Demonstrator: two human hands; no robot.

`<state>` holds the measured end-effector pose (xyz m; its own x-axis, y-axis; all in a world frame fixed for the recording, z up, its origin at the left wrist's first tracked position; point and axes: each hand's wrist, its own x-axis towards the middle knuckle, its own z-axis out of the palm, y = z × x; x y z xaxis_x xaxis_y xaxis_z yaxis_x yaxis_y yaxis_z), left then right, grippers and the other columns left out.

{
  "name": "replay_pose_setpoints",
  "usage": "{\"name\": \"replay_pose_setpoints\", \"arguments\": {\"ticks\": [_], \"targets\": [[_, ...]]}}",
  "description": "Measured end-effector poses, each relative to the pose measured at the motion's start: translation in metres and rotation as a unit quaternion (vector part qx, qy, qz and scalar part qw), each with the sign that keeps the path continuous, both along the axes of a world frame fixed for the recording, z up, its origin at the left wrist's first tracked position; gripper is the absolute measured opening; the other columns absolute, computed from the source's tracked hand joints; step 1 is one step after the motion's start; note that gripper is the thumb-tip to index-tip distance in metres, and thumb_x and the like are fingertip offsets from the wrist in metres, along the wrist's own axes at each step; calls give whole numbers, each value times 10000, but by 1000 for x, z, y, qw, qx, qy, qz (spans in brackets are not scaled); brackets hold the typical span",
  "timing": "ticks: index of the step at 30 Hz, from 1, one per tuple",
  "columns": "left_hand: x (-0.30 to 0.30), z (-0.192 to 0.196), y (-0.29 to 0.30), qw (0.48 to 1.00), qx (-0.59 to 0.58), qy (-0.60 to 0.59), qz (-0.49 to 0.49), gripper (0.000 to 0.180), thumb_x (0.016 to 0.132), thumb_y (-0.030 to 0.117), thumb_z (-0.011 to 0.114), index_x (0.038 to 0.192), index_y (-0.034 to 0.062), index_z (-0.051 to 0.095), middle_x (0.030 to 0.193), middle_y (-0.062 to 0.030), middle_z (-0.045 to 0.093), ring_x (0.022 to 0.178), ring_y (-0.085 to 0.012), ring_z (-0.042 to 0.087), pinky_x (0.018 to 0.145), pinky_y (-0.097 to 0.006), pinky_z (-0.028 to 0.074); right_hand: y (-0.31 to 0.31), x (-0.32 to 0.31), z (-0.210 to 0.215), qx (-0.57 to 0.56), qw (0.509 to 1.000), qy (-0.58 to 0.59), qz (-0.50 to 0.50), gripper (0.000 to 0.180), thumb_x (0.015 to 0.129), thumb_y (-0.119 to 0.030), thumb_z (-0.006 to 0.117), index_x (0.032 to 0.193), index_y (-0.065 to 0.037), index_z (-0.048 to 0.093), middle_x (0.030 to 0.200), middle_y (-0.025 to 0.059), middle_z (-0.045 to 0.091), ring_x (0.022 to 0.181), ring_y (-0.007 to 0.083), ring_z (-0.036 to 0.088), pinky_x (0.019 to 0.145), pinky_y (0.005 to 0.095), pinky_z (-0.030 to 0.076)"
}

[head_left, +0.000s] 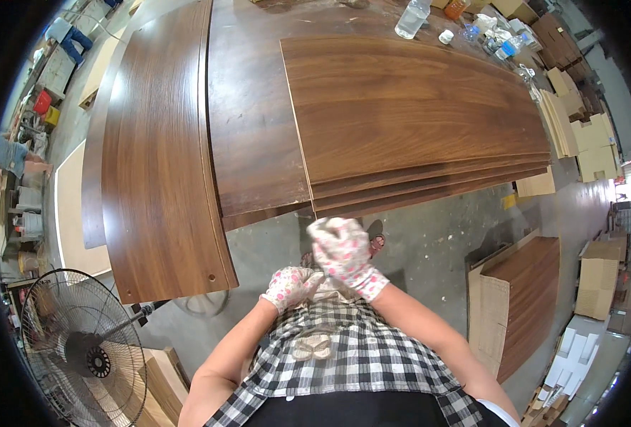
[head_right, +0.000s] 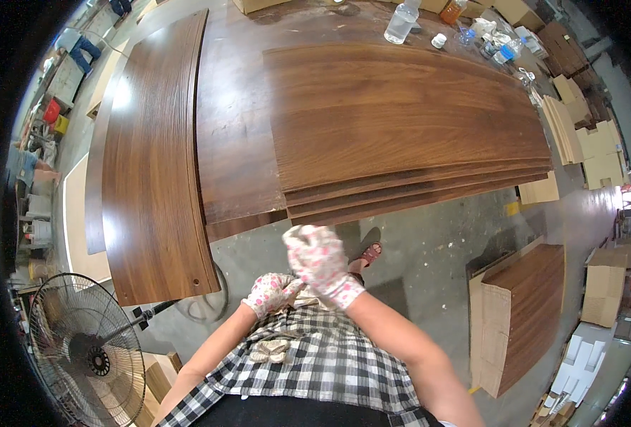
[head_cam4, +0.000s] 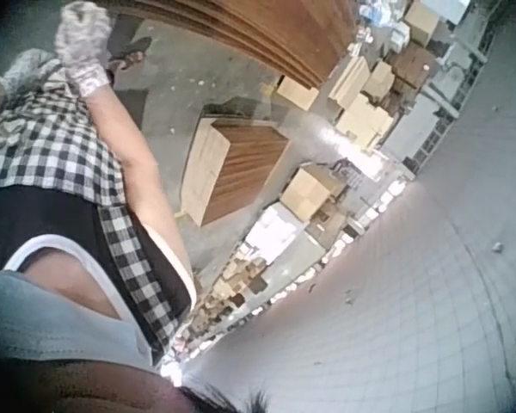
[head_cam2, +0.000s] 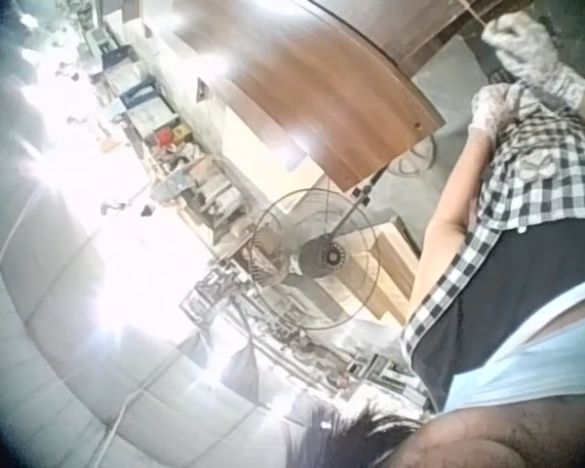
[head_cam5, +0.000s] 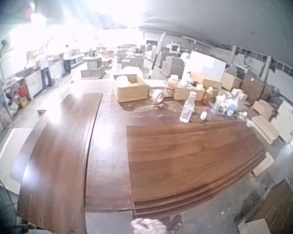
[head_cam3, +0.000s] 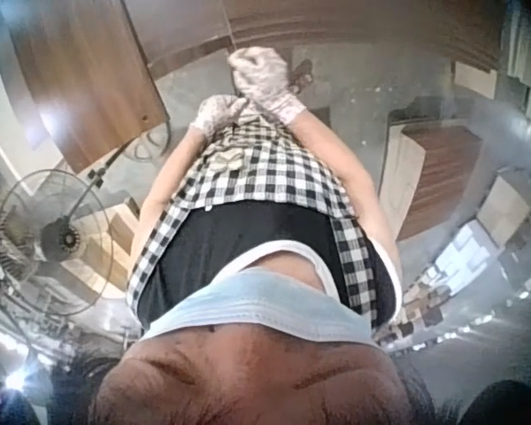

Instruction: The person wipes a wooden panel with a cloth, touches a bottle, uses a small tool to scrape the edges, and then lifts the panel to place it on a stack of wooden panels.

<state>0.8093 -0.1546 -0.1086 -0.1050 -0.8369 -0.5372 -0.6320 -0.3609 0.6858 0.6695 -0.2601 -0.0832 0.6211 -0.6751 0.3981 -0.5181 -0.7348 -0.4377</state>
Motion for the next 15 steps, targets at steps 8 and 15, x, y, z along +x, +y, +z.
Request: {"name": "replay_pose_setpoints", "arguments": {"ticks": [8, 15], "targets": [[-1, -1, -11, 1000, 7, -28, -8, 437, 884, 474, 535, 809, 69, 683, 786, -197, 653, 772, -390, 621, 700, -466, 490, -7, 3, 2, -3, 999, -35, -17, 325, 719, -229, 677, 1043, -206, 663, 993, 64, 520, 918, 261, 528, 755, 419, 450], [0, -13, -16, 999, 5, -30, -12, 450, 887, 485, 530, 818, 66, 679, 781, -193, 651, 785, -392, 620, 709, -462, 490, -44, -95, 8, -38, 971, -1, -238, 313, 693, -98, 661, 1005, -119, 645, 922, 101, 517, 867, 286, 541, 760, 409, 479]]}}
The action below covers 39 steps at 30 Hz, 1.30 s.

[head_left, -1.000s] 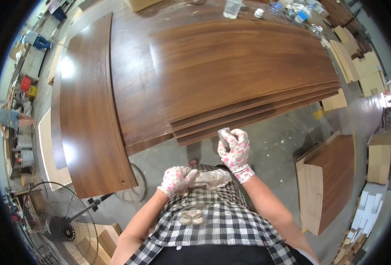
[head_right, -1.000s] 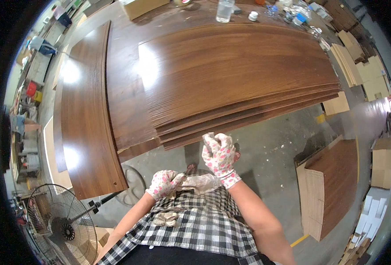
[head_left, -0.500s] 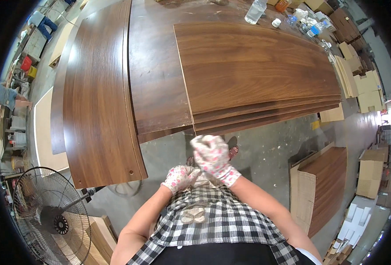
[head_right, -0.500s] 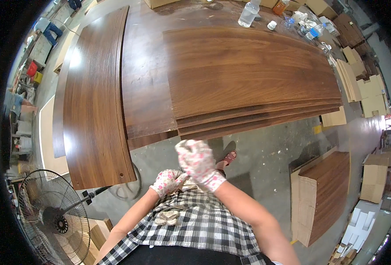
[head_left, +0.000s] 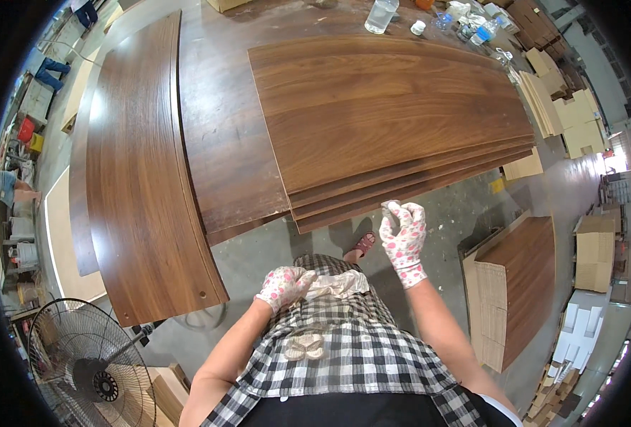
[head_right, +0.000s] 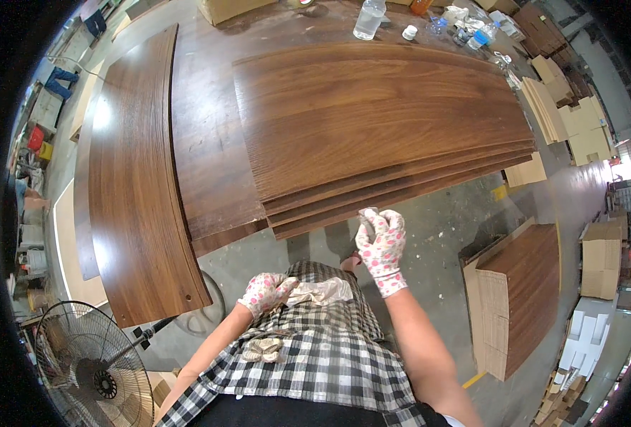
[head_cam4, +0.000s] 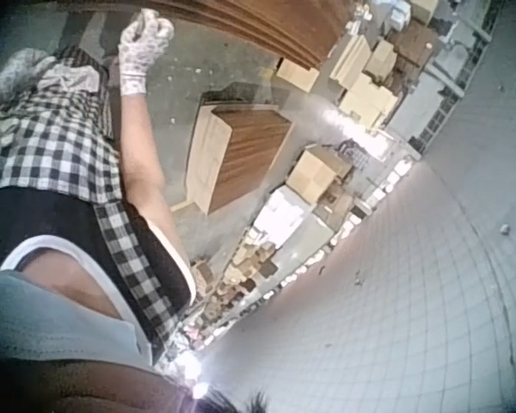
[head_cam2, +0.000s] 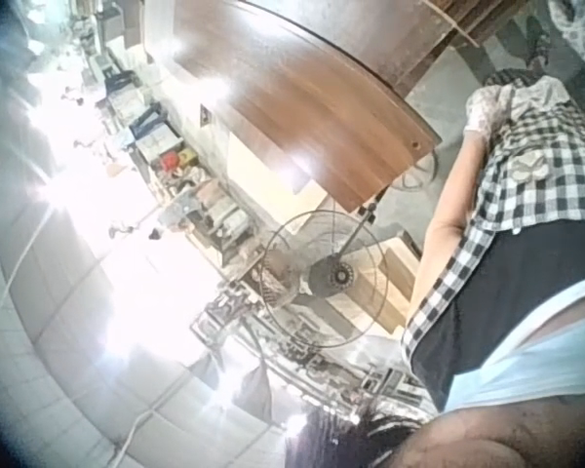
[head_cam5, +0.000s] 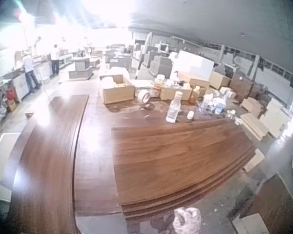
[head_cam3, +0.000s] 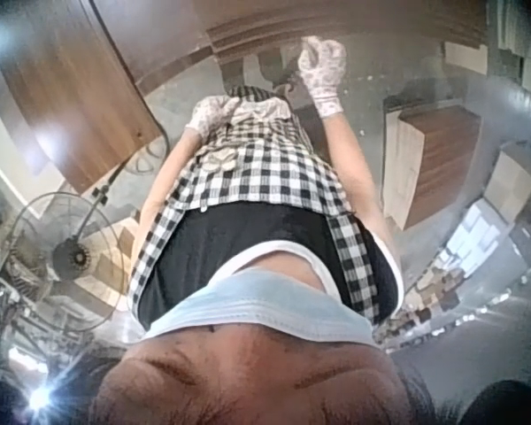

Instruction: The person wipes a wooden panel with a cloth, touches a bottle, uses a small tool to scrape the edges, and then lifts the panel to place it on a stack of wooden panels.

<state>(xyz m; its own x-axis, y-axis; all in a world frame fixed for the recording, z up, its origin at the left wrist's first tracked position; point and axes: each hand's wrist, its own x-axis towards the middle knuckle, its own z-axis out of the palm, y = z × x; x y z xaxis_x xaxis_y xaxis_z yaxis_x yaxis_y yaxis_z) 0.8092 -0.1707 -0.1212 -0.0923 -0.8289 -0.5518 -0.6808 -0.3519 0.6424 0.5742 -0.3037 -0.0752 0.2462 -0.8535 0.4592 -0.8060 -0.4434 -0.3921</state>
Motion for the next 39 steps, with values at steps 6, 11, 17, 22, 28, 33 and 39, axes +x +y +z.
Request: {"name": "replay_pose_setpoints", "arguments": {"ticks": [6, 11, 17, 22, 28, 33, 39], "targets": [[-4, -1, -7, 999, -28, 12, -43, 434, 869, 462, 554, 785, 54, 674, 771, -203, 652, 779, -384, 625, 721, -466, 493, 39, 78, -6, 23, 986, -32, 161, 325, 739, -194, 645, 1064, -197, 661, 961, 64, 539, 859, 251, 542, 701, 395, 480], [-7, 11, -25, 998, 21, 49, -39, 389, 863, 432, 556, 807, 65, 674, 801, -190, 661, 802, -378, 628, 740, -454, 497, 23, 56, 1, 19, 990, 0, 141, 317, 737, -229, 642, 1053, -215, 668, 926, 50, 525, 839, 247, 530, 701, 411, 461], [-11, -2, -32, 983, 48, -55, -166, 411, 881, 453, 504, 986, 97, 681, 1002, -172, 670, 934, -334, 634, 837, -434, 495, 35, 86, 3, 38, 977, 44, 204, 299, 777, -251, 603, 1065, -190, 654, 1023, 74, 544, 885, 258, 534, 721, 430, 469], [-12, -3, -35, 990, 35, -6, -135, 401, 882, 456, 498, 999, 125, 693, 988, -169, 672, 943, -353, 621, 836, -440, 486, 28, 73, -14, 42, 980, 25, 194, 355, 725, -206, 643, 1076, -249, 676, 998, 57, 546, 876, 248, 544, 715, 410, 482], [-10, 10, -40, 996, -6, 10, -84, 472, 897, 472, 510, 826, 35, 674, 807, -215, 651, 797, -401, 619, 713, -470, 484, -30, -36, 3, -21, 993, 15, -115, 252, 709, -41, 618, 949, -117, 640, 888, 106, 527, 843, 288, 550, 758, 387, 488], [-15, 22, -51, 987, 101, -21, -125, 459, 899, 501, 472, 977, 113, 704, 972, -191, 666, 938, -379, 618, 832, -453, 486, 5, 15, 6, 47, 997, -8, -60, 257, 717, -181, 661, 971, -161, 631, 954, 109, 518, 863, 293, 551, 736, 426, 483], [-15, 14, -55, 989, 63, -17, -135, 479, 891, 517, 486, 956, 94, 700, 926, -189, 673, 874, -384, 629, 766, -453, 506, -21, -12, 20, 36, 992, 6, -120, 197, 737, -124, 633, 933, -141, 637, 896, 112, 538, 851, 301, 550, 719, 418, 486]]}}
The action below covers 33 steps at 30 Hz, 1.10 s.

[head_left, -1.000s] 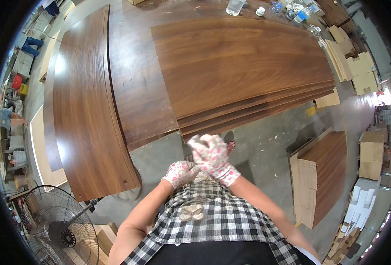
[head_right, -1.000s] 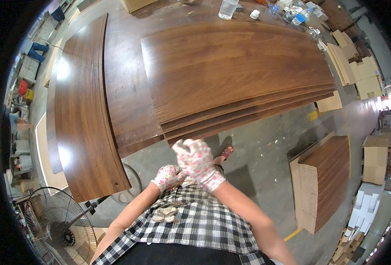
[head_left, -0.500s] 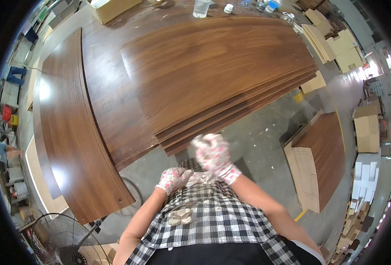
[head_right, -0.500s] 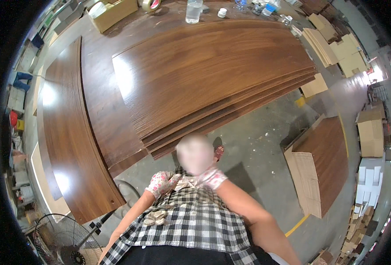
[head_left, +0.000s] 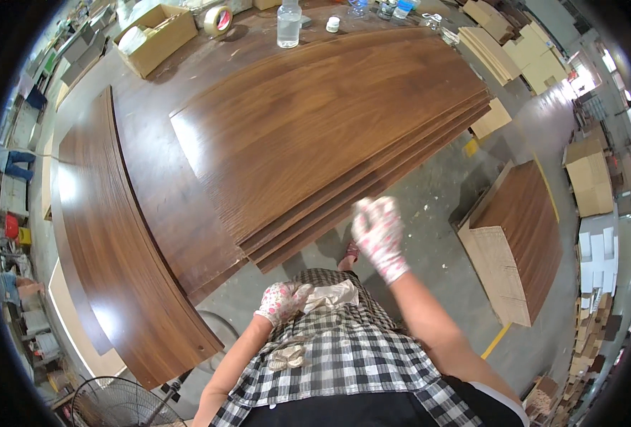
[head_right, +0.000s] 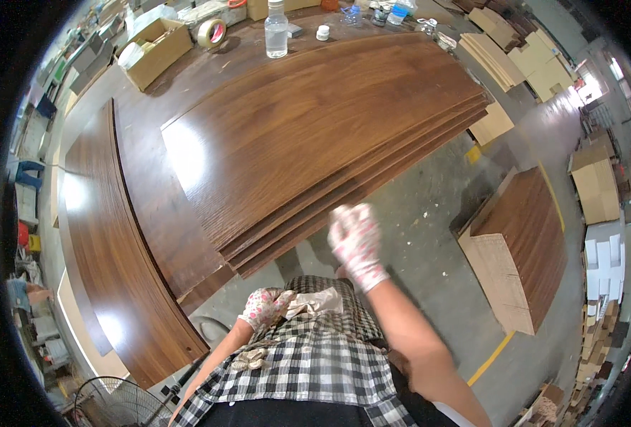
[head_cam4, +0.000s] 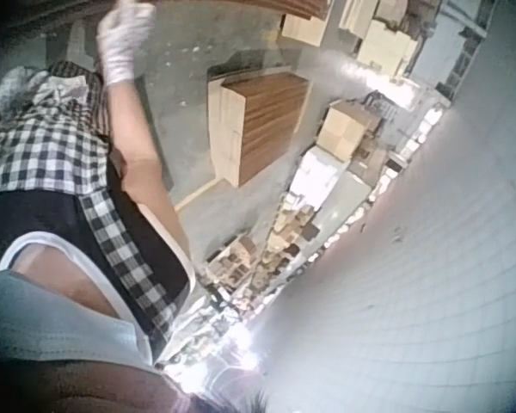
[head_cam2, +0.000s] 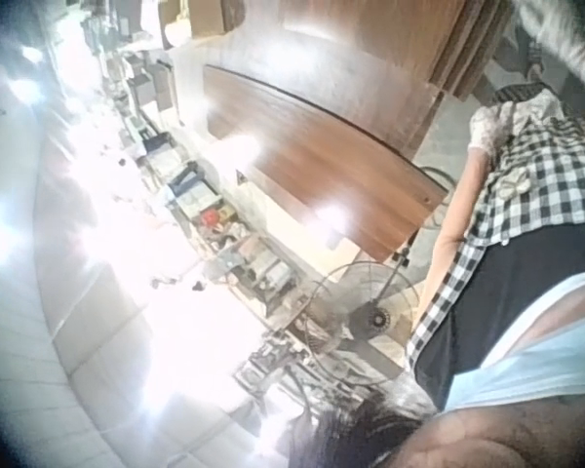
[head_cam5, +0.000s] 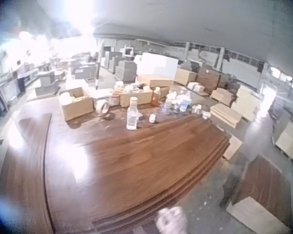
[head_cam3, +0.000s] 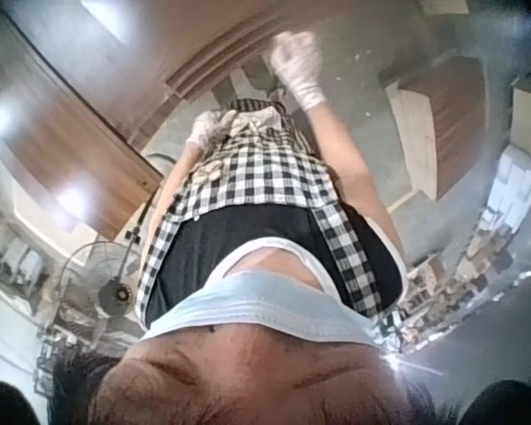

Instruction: The person wipes a wooden panel with a cloth, touches a bottle, uses a small tool to scrape the edges, and then lifts the panel to place it on a stack of wooden panels.

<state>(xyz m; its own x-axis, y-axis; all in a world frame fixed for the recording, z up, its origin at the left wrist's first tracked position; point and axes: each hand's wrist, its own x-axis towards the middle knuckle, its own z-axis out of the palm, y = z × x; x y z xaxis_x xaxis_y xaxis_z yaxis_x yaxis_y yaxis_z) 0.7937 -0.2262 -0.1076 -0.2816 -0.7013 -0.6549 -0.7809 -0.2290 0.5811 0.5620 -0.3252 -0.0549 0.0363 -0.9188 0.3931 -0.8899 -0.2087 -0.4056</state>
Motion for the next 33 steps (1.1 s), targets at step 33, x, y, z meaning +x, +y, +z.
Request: {"name": "replay_pose_setpoints", "arguments": {"ticks": [33], "targets": [[-260, 76, -200, 924, -286, 253, -13, 237, 805, 267, 660, 930, 75, 721, 790, -120, 644, 755, -324, 613, 704, -406, 482, -263, -400, -49, -115, 961, -47, -248, 284, 677, -102, 703, 954, -104, 643, 950, 126, 562, 881, 328, 581, 770, 421, 493]]}}
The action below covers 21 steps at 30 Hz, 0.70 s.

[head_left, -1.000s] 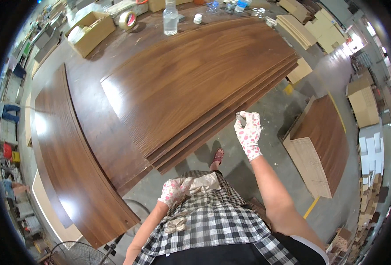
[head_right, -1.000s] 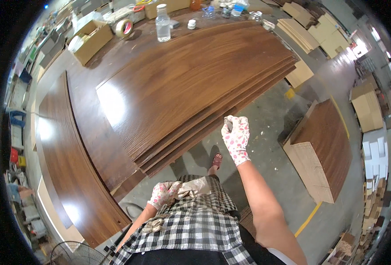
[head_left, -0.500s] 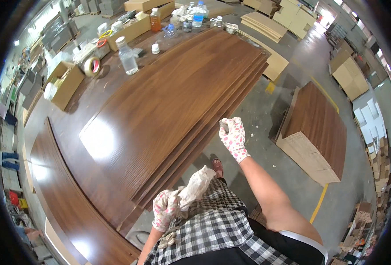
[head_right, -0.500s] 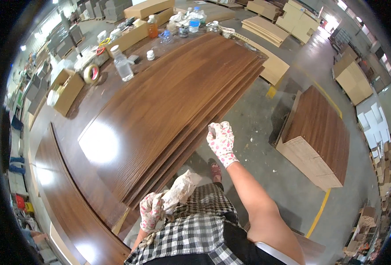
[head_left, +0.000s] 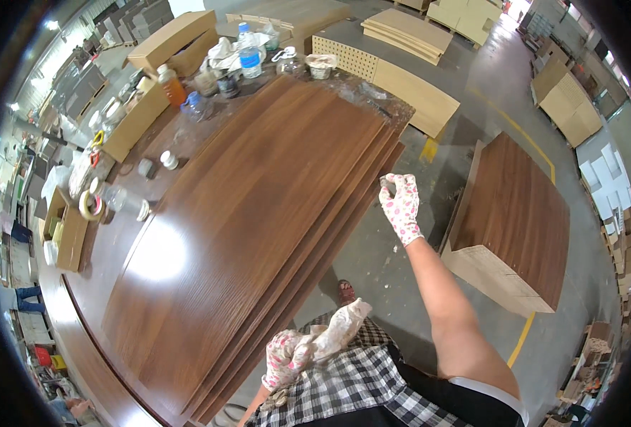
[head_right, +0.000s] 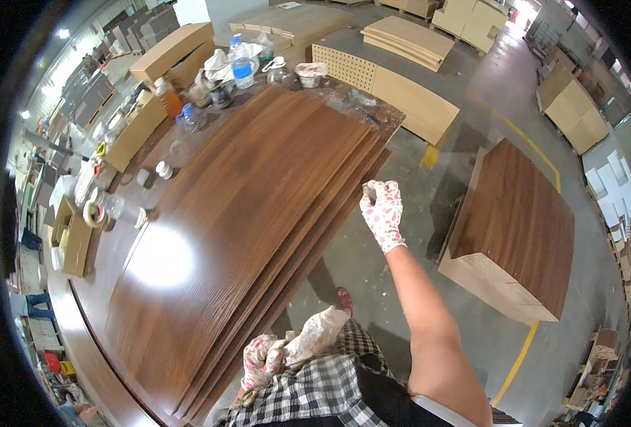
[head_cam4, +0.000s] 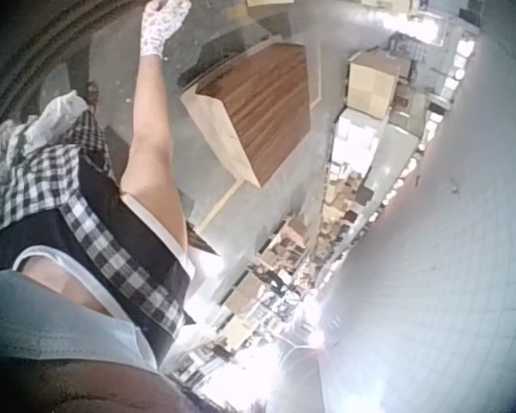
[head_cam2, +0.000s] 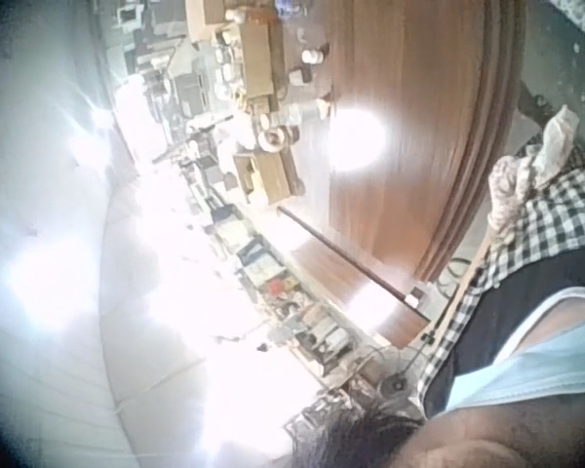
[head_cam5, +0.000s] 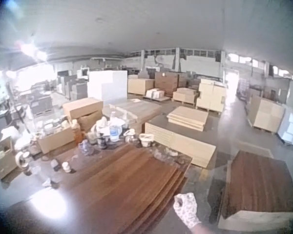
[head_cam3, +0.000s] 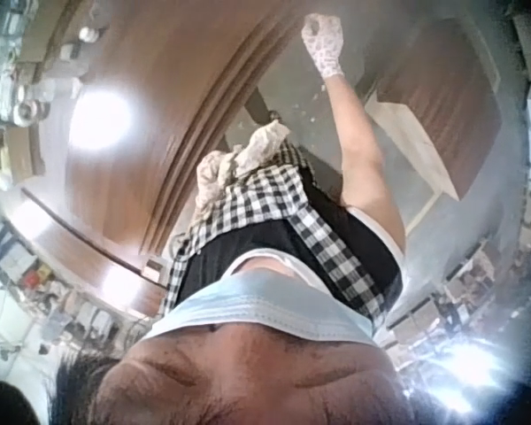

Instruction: The person wipes a wooden panel with a cloth, touches a bottle, uses a small tool to scrape the edges, and then lifts the panel to place it on a stack of wooden panels.

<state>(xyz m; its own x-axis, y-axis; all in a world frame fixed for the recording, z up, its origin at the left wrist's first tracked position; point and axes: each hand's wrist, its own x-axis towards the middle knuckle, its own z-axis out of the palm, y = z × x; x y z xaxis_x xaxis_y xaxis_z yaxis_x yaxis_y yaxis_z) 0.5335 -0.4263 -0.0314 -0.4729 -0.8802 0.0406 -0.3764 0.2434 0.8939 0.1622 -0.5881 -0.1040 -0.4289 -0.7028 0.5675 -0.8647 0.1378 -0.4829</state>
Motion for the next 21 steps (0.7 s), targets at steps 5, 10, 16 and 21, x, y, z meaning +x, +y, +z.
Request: {"name": "replay_pose_setpoints", "arguments": {"ticks": [5, 10, 16, 21], "targets": [[-43, 24, -42, 997, -81, 11, 13, 209, 779, 211, 679, 948, 96, 720, 814, -87, 654, 761, -288, 620, 717, -400, 485, -46, -93, 3, -16, 999, 36, 22, 234, 714, -100, 673, 944, -105, 626, 923, 138, 573, 875, 334, 581, 772, 425, 489], [-45, 31, -74, 965, -194, 33, 173, 236, 790, 206, 657, 995, 89, 655, 976, -102, 611, 902, -279, 564, 856, -456, 454, -97, -121, 45, -50, 998, -6, -28, 165, 820, -200, 699, 905, -70, 642, 896, 118, 641, 890, 304, 592, 812, 405, 481], [-44, 33, -116, 912, -256, -294, 129, 448, 780, 363, 692, 1132, 105, 594, 1302, -125, 514, 1302, -437, 347, 1057, -586, 256, -169, -54, 78, -27, 886, -305, 349, 238, 822, -91, 689, 1052, -51, 646, 968, 42, 657, 834, 125, 600, 731, 256, 495], [-51, 17, -109, 901, -199, -377, 85, 782, 619, 371, 804, 1304, 149, 498, 1401, -143, 419, 1349, -459, 259, 1068, -645, 194, -229, -27, 100, 207, 803, -337, 446, 254, 883, -179, 574, 1099, -65, 641, 952, 25, 658, 804, 88, 593, 712, 230, 486]]}}
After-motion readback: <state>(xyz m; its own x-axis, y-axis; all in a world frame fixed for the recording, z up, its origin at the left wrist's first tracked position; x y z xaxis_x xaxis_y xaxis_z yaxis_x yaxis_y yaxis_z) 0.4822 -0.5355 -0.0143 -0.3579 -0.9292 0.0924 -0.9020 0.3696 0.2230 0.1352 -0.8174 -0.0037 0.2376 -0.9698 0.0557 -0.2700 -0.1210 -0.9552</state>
